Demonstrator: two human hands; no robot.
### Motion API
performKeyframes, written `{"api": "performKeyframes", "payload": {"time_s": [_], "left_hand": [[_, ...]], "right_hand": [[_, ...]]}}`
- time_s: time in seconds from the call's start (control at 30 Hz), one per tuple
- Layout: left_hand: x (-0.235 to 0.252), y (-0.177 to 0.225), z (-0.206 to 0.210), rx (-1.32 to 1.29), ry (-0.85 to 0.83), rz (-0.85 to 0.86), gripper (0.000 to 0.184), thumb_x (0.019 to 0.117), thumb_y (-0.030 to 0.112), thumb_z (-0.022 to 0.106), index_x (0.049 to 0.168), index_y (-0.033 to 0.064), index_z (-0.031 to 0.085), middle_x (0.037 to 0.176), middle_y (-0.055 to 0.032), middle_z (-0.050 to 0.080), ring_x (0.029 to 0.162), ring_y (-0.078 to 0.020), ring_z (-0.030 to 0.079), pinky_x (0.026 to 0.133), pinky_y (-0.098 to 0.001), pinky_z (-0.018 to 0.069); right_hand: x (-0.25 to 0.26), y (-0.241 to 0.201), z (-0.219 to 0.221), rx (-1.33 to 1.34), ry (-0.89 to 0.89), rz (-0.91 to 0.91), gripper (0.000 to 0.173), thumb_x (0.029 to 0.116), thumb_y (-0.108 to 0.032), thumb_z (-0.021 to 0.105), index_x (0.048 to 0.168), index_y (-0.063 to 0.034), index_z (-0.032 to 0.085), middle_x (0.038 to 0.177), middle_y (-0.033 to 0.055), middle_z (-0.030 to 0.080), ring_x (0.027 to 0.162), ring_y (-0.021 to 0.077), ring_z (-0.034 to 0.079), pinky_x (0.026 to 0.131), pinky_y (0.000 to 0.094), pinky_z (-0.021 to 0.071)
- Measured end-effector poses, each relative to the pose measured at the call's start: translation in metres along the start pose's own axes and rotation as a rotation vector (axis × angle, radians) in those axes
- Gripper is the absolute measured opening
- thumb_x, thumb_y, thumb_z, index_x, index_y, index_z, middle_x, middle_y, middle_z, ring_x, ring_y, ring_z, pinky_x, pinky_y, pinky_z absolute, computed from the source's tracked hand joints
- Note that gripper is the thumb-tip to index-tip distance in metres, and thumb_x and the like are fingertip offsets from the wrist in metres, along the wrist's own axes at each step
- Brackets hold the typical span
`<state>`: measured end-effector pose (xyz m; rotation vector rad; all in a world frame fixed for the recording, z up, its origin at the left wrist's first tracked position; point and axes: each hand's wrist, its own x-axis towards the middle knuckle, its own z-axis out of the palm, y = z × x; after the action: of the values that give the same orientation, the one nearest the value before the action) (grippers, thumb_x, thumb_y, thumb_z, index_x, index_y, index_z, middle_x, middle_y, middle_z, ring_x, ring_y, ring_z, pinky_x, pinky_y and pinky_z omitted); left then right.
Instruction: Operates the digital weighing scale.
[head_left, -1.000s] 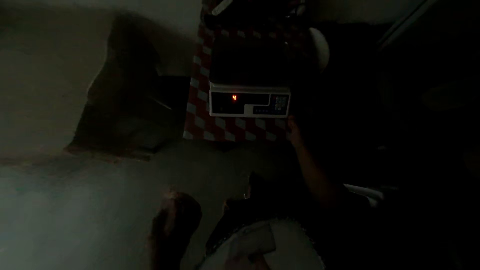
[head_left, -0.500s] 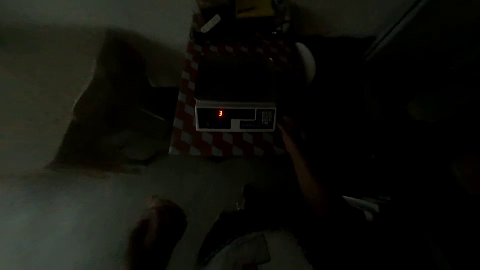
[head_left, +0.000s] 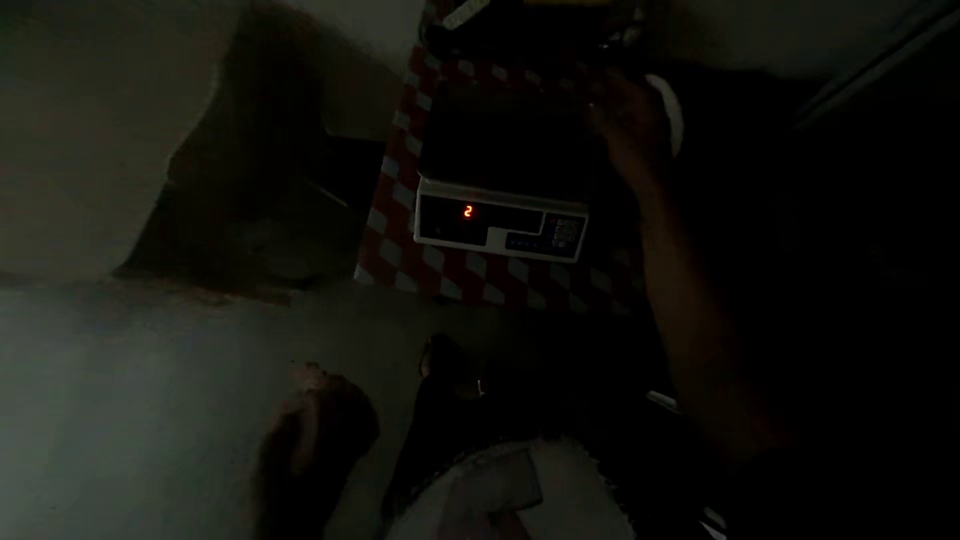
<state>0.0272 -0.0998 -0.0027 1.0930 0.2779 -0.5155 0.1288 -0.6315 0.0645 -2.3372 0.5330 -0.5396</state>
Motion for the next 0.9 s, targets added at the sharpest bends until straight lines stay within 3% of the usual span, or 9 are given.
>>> {"api": "performKeyframes", "payload": {"time_s": [0.1, 0.2, 0.33, 0.4, 0.5, 0.63, 0.73, 0.8, 0.9], "left_hand": [[0.009, 0.009, -0.005, -0.018, 0.053, -0.023, 0.038, 0.0964, 0.048, 0.052, 0.12, 0.0205, 0.064, 0.1, -0.0017, 0.072, 0.087, -0.0154, 0.071, 0.071, -0.0356, 0.0612], [0.022, 0.016, -0.002, -0.017, -0.03, 0.005, 0.036, 0.0952, 0.052, 0.057, 0.111, 0.022, 0.069, 0.093, -0.0015, 0.07, 0.079, -0.0152, 0.069, 0.065, -0.0339, 0.0584], [0.03, 0.018, 0.0, -0.002, -0.005, -0.043, 0.037, 0.0986, 0.048, 0.047, 0.116, 0.0203, 0.065, 0.096, -0.0042, 0.07, 0.08, -0.0178, 0.069, 0.064, -0.0355, 0.0595], [0.033, 0.016, -0.004, -0.008, -0.028, -0.048, 0.04, 0.0946, 0.053, 0.057, 0.117, 0.0212, 0.067, 0.098, -0.0048, 0.071, 0.083, -0.0197, 0.07, 0.067, -0.0383, 0.0605], [0.031, 0.014, 0.001, 0.011, -0.007, -0.06, 0.036, 0.0977, 0.048, 0.05, 0.115, 0.0204, 0.065, 0.096, -0.0062, 0.071, 0.081, -0.0209, 0.07, 0.065, -0.0381, 0.0598], [0.023, 0.008, 0.004, -0.011, 0.007, -0.059, 0.035, 0.0956, 0.046, 0.053, 0.114, 0.0197, 0.066, 0.097, -0.0059, 0.071, 0.082, -0.0206, 0.07, 0.065, -0.0376, 0.0599], [0.013, 0.004, 0.003, -0.045, 0.092, -0.071, 0.037, 0.0992, 0.041, 0.045, 0.121, 0.0172, 0.062, 0.104, -0.0062, 0.07, 0.092, -0.0219, 0.07, 0.073, -0.0415, 0.0611], [0.007, 0.002, 0.002, -0.05, 0.113, -0.068, 0.036, 0.101, 0.04, 0.039, 0.119, 0.0181, 0.061, 0.102, -0.0058, 0.071, 0.09, -0.0216, 0.071, 0.072, -0.0409, 0.0608], [0.001, 0.0, -0.001, -0.067, 0.104, -0.048, 0.034, 0.0983, 0.043, 0.048, 0.114, 0.0189, 0.065, 0.098, -0.0061, 0.072, 0.088, -0.0218, 0.071, 0.072, -0.0409, 0.0613]], "right_hand": [[-0.071, 0.014, 0.013, 0.001, 0.093, 0.036, 0.056, 0.1039, -0.038, 0.058, 0.149, -0.0062, 0.049, 0.148, 0.0156, 0.053, 0.133, 0.0209, 0.056, 0.11, 0.0369, 0.0491], [-0.133, 0.035, 0.034, 0.155, 0.155, 0.266, 0.051, 0.1054, -0.03, 0.056, 0.146, -0.0013, 0.048, 0.144, 0.0199, 0.054, 0.126, 0.0231, 0.059, 0.105, 0.0366, 0.0515], [-0.178, 0.071, 0.058, 0.277, 0.185, 0.563, 0.053, 0.1059, -0.035, 0.054, 0.148, -0.0026, 0.046, 0.145, 0.0186, 0.053, 0.126, 0.0233, 0.057, 0.105, 0.0406, 0.0499], [-0.186, 0.083, 0.063, 0.364, 0.171, 0.631, 0.054, 0.1049, -0.035, 0.055, 0.149, -0.0045, 0.046, 0.147, 0.0157, 0.052, 0.128, 0.0221, 0.057, 0.105, 0.0396, 0.051], [-0.186, 0.095, 0.069, 0.489, 0.164, 0.684, 0.057, 0.1042, -0.03, 0.056, 0.153, -0.0049, 0.041, 0.153, 0.015, 0.047, 0.133, 0.0221, 0.054, 0.107, 0.0364, 0.049], [-0.178, 0.099, 0.078, 0.621, 0.171, 0.746, 0.048, 0.1067, -0.016, 0.05, 0.151, -0.0007, 0.038, 0.149, 0.0172, 0.047, 0.129, 0.0216, 0.055, 0.105, 0.0332, 0.0497], [-0.178, 0.114, 0.089, 0.734, 0.209, 0.748, 0.042, 0.1053, -0.012, 0.05, 0.145, 0.0004, 0.043, 0.141, 0.0143, 0.052, 0.122, 0.0186, 0.057, 0.101, 0.0317, 0.0504], [-0.177, 0.121, 0.091, 0.78, 0.225, 0.748, 0.041, 0.1042, -0.01, 0.051, 0.143, 0.0005, 0.045, 0.138, 0.0128, 0.054, 0.118, 0.0175, 0.059, 0.099, 0.0306, 0.0518], [-0.172, 0.118, 0.088, 0.769, 0.21, 0.819, 0.038, 0.1041, -0.012, 0.053, 0.14, -0.0006, 0.048, 0.133, 0.0112, 0.055, 0.113, 0.0157, 0.058, 0.096, 0.0293, 0.0501]]}}
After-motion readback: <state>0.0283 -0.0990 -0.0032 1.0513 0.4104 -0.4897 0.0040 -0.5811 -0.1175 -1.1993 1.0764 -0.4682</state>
